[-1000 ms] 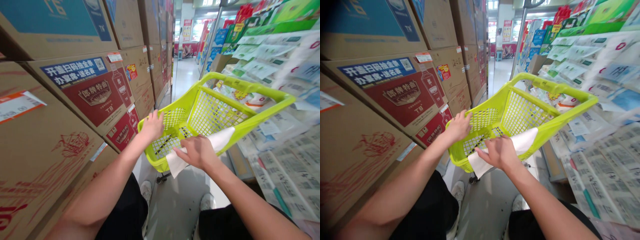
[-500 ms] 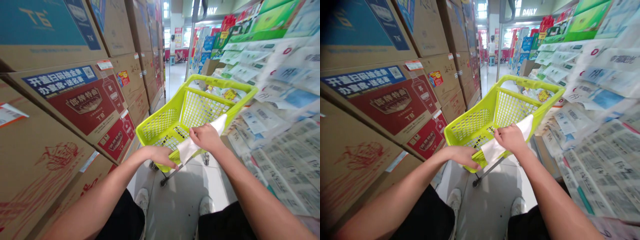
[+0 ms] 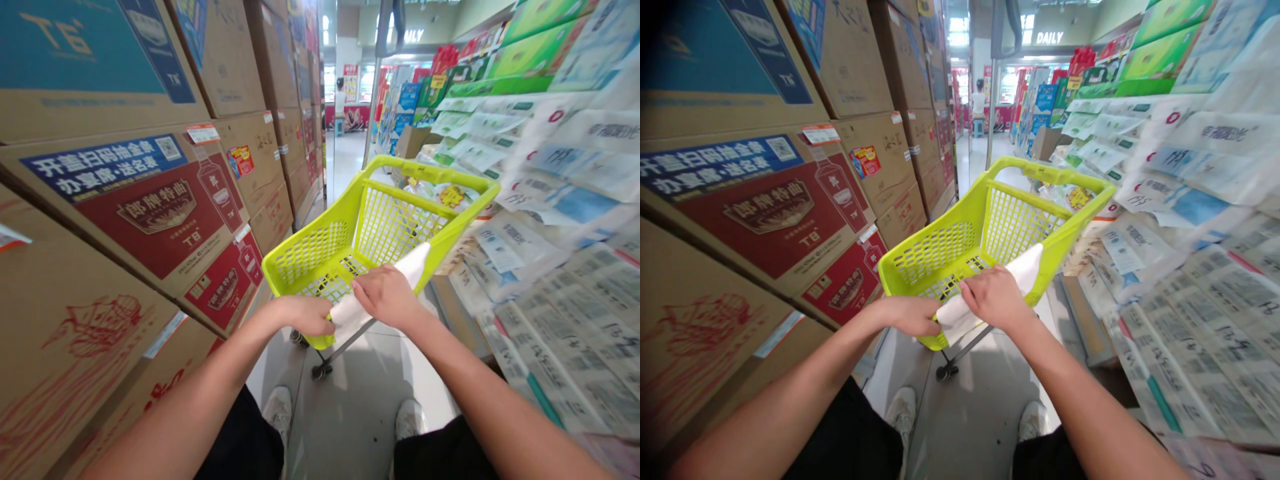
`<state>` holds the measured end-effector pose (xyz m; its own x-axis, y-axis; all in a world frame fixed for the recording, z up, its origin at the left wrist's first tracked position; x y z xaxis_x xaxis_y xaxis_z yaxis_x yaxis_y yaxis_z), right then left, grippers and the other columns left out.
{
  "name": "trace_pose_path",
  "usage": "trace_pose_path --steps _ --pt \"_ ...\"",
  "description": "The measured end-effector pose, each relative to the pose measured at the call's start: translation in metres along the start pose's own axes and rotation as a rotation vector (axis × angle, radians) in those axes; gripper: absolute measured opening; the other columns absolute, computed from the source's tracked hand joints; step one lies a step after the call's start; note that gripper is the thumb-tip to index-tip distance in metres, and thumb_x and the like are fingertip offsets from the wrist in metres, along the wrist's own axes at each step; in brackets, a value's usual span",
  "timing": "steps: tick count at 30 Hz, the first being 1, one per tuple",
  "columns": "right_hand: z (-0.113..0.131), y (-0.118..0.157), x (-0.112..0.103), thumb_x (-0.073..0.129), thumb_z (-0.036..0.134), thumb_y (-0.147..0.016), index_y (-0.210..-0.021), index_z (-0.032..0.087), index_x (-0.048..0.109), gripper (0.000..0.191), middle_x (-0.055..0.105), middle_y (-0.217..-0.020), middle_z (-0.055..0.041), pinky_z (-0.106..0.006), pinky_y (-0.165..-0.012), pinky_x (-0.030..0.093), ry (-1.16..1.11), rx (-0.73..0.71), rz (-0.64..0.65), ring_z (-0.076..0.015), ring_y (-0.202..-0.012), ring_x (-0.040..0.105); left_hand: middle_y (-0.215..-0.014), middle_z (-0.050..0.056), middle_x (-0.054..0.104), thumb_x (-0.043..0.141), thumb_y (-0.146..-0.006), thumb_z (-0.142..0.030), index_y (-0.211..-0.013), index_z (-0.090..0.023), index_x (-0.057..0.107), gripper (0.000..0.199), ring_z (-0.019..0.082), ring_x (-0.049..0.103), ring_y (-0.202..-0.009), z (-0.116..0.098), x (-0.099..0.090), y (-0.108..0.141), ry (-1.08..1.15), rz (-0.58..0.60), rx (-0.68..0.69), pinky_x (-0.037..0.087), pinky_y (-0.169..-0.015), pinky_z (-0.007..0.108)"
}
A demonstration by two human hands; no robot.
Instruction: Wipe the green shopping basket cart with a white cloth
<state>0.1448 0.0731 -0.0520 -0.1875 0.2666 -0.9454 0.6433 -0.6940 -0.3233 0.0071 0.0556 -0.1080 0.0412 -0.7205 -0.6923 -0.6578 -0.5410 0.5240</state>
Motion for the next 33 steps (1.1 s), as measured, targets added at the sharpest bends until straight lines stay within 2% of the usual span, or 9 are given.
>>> trace_pose_path --steps 2,7,9,11,17,19,24,26,33 --pt "-0.008 0.002 -0.001 0.034 0.04 -0.11 -0.079 0.02 0.071 0.053 0.073 -0.073 -0.0045 -0.035 -0.075 0.028 0.011 0.017 -0.001 -0.0172 -0.068 0.059 -0.097 0.006 0.076 0.055 -0.08 -0.032 -0.103 -0.015 0.072 0.033 0.019 0.066 -0.082 0.003 0.0 -0.001 0.039 0.016 0.033 0.052 -0.072 0.026" --pt "-0.106 0.008 -0.022 0.038 0.034 -0.104 -0.076 0.018 0.072 0.047 0.07 -0.071 -0.0109 -0.037 -0.074 0.028 0.207 0.261 -0.073 -0.022 -0.071 0.058 -0.099 0.006 0.076 0.062 -0.069 -0.031 -0.102 -0.014 0.072 0.039 0.02 0.068 -0.083 0.011 0.004 -0.004 0.154 0.154 0.05 0.055 -0.067 0.025" --pt "-0.125 0.008 -0.027 0.041 0.034 -0.1 -0.074 0.018 0.072 0.044 0.069 -0.071 -0.0107 -0.036 -0.074 0.028 0.213 0.313 -0.076 -0.0224 -0.071 0.059 -0.099 0.005 0.077 0.063 -0.067 -0.03 -0.102 -0.014 0.073 0.04 0.021 0.069 -0.085 0.01 0.003 -0.006 0.165 0.157 0.067 0.056 -0.067 0.026" --pt "-0.117 0.008 -0.025 0.044 0.035 -0.099 -0.073 0.019 0.072 0.042 0.07 -0.07 -0.0093 -0.036 -0.074 0.028 0.192 0.31 -0.052 -0.0218 -0.07 0.059 -0.098 0.005 0.078 0.063 -0.067 -0.03 -0.101 -0.014 0.074 0.039 0.021 0.07 -0.086 0.009 0.002 -0.008 0.178 0.144 0.083 0.058 -0.07 0.026" --pt "-0.03 0.01 -0.01 0.037 0.038 -0.107 -0.08 0.02 0.073 0.048 0.074 -0.075 -0.0067 -0.035 -0.075 0.029 0.028 0.083 -0.011 -0.0195 -0.073 0.061 -0.101 0.005 0.079 0.062 -0.069 -0.027 -0.103 -0.014 0.074 0.038 0.021 0.072 -0.088 0.013 0.005 -0.008 0.282 0.181 0.129 0.059 -0.074 0.027" --pt "-0.041 0.014 -0.014 0.037 0.04 -0.107 -0.081 0.02 0.074 0.049 0.073 -0.077 -0.0073 -0.035 -0.076 0.03 0.022 0.092 -0.022 -0.0197 -0.073 0.06 -0.097 0.005 0.079 0.062 -0.069 -0.026 -0.1 -0.014 0.074 0.035 0.021 0.071 -0.086 0.015 0.005 -0.005 0.269 0.176 0.142 0.058 -0.071 0.027" --pt "-0.134 0.029 -0.042 0.046 0.04 -0.099 -0.08 0.017 0.075 0.041 0.07 -0.073 -0.0116 -0.037 -0.076 0.031 0.148 0.339 -0.146 -0.0246 -0.078 0.059 -0.084 0.003 0.074 0.061 -0.067 -0.026 -0.09 -0.013 0.073 0.029 0.018 0.066 -0.073 0.014 0.004 0.002 0.218 0.158 0.155 0.052 -0.059 0.024" --pt "-0.149 0.031 -0.05 0.049 0.039 -0.096 -0.082 0.017 0.076 0.038 0.069 -0.073 -0.0118 -0.038 -0.077 0.031 0.177 0.426 -0.216 -0.0264 -0.081 0.06 -0.079 0.003 0.072 0.061 -0.066 -0.026 -0.086 -0.013 0.073 0.027 0.017 0.063 -0.07 0.013 0.004 0.003 0.201 0.15 0.149 0.049 -0.056 0.023" --pt "-0.094 0.023 -0.036 0.051 0.039 -0.095 -0.078 0.022 0.076 0.034 0.075 -0.077 -0.0043 -0.034 -0.076 0.033 -0.115 0.395 -0.21 -0.0202 -0.075 0.064 -0.094 0.006 0.078 0.062 -0.066 -0.027 -0.098 -0.011 0.076 0.039 0.021 0.07 -0.082 0.019 0.004 0.004 0.189 0.173 0.112 0.056 -0.068 0.026"
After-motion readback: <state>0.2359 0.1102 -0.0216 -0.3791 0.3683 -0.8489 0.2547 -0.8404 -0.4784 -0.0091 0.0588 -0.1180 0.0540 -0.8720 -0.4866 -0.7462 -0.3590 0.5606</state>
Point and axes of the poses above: each hand's wrist, its own y-axis away from the middle knuckle, its own x-axis out of the palm, z = x × y, the point moved 7 cm from there along -y, towards the middle knuckle
